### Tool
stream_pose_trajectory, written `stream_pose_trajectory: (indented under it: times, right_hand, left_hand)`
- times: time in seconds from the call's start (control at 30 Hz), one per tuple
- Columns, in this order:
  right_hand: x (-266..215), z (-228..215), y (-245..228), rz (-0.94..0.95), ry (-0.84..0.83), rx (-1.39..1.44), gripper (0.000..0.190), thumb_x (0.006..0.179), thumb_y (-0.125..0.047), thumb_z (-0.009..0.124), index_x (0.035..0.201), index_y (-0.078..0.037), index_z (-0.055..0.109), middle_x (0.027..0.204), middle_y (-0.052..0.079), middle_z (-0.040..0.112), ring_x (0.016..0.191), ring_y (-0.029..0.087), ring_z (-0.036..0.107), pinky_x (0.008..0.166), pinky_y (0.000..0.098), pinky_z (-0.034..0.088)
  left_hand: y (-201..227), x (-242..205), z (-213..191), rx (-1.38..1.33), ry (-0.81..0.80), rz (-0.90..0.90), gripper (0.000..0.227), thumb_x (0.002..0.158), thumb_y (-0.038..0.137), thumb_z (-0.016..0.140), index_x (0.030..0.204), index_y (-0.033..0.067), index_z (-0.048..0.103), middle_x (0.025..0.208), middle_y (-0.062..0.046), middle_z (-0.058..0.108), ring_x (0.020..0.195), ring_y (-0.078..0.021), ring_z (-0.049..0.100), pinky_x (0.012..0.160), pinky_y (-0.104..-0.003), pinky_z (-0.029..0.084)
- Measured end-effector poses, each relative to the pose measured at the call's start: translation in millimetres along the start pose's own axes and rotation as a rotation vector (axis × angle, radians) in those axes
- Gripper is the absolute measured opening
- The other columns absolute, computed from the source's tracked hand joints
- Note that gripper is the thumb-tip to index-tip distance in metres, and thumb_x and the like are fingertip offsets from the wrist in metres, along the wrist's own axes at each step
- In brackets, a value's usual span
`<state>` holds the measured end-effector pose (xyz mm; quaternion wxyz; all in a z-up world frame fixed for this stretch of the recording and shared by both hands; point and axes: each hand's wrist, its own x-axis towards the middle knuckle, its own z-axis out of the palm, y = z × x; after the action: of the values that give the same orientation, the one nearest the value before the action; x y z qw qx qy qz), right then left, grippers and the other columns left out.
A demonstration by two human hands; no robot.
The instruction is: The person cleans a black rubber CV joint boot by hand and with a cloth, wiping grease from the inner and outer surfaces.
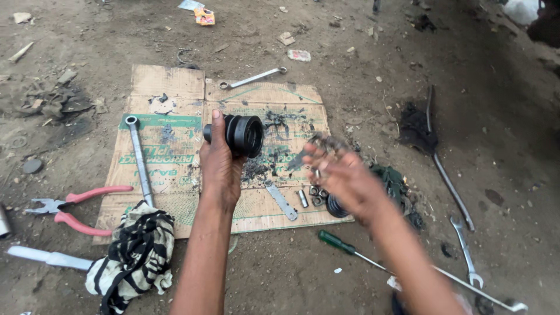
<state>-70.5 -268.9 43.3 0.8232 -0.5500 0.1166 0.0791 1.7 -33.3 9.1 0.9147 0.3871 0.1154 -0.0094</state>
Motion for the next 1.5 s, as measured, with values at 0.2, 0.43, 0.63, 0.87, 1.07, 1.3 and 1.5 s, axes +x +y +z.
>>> stream_pose_trajectory:
  times: [0.2, 0.43, 0.63, 0.87, 1.07, 1.3, 1.5]
  right_hand:
    - [39.4, -127.2, -100.8, 0.207, 0.074, -1.188, 0.067, 0.093, -0.06, 0.047, 0.144, -0.017, 0.056, 0.138, 0.014, 0.065, 0.127, 0.03, 0.063, 0.108, 0.0494, 0.051]
    - [25.8, -335.3, -99.3, 0.577, 0.193, -1.867, 0.1, 0.093, -0.082, 0.01, 0.122, -0.024, 0.086, 0.151, 0.016, 0.057, 0.144, 0.038, 0.047, 0.124, 0.057, 0.033]
    - [39.1, -307.0, -65.2, 0.482, 0.417, -2.045, 0.084, 0.095, -0.077, 0.022, 0.133, -0.021, 0.072, 0.168, 0.013, 0.026, 0.156, 0.038, 0.019, 0.125, 0.0636, 0.014]
    - [78.2, -213.3, -51.9, 0.48, 0.219, -2.153, 0.077, 0.099, -0.069, 0.02, 0.131, -0.025, 0.073, 0.175, 0.004, -0.002, 0.162, 0.031, -0.012, 0.125, 0.0674, -0.006]
    - [106.8, -206.2, -19.0, 0.377, 0.003, -2.392, 0.037, 0.099, -0.032, 0.05, 0.115, -0.02, 0.081, 0.175, 0.008, 0.007, 0.161, 0.038, -0.01, 0.12, 0.0728, -0.004]
    - [104.6, -234.3, -48.9, 0.39, 0.174, -2.014, 0.032, 0.078, -0.044, 0.085, 0.096, -0.02, 0.076, 0.143, 0.007, 0.059, 0.136, 0.032, 0.047, 0.116, 0.0513, 0.043]
    - [88.9, -274.9, -57.3, 0.271, 0.188, -1.46, 0.049, 0.071, -0.038, 0.091, 0.093, -0.001, 0.068, 0.111, 0.023, 0.069, 0.116, 0.038, 0.061, 0.097, 0.0541, 0.049]
  left_hand:
    - [-13.3, 3.0, -0.8, 0.004, 0.037, -0.027, 0.064, 0.083, 0.061, 0.068, 0.121, 0.0101, 0.058, 0.109, -0.005, 0.067, 0.096, -0.017, 0.07, 0.082, -0.04, 0.062]
    - [-29.9, 0.3, 4.9, 0.071, 0.024, -0.087, 0.059, 0.086, 0.059, 0.067, 0.117, 0.0088, 0.061, 0.104, -0.006, 0.069, 0.091, -0.017, 0.069, 0.076, -0.038, 0.061]
    - [-38.6, -6.4, 5.9, 0.224, 0.098, -0.123, 0.059, 0.09, 0.053, 0.066, 0.117, 0.0014, 0.059, 0.103, -0.012, 0.07, 0.087, -0.0186, 0.071, 0.075, -0.036, 0.064]
    - [-38.2, -9.5, 11.6, 0.239, 0.125, -0.103, 0.061, 0.09, 0.052, 0.064, 0.117, -0.0012, 0.053, 0.105, -0.015, 0.066, 0.087, -0.0204, 0.071, 0.074, -0.038, 0.065]
    - [-49.5, -9.0, 20.7, 0.187, 0.171, -0.124, 0.059, 0.088, 0.053, 0.064, 0.118, 0.0032, 0.053, 0.105, -0.011, 0.067, 0.088, -0.0177, 0.071, 0.078, -0.039, 0.064]
    - [-60.8, -12.5, 2.2, 0.207, 0.183, -0.142, 0.056, 0.087, 0.051, 0.066, 0.118, 0.0055, 0.055, 0.1, -0.007, 0.068, 0.086, -0.0155, 0.07, 0.074, -0.037, 0.063]
    - [-55.0, -14.6, -41.1, 0.368, 0.318, -0.075, 0.069, 0.073, 0.034, 0.086, 0.122, 0.0001, 0.05, 0.103, -0.014, 0.07, 0.084, -0.0208, 0.069, 0.075, -0.036, 0.059]
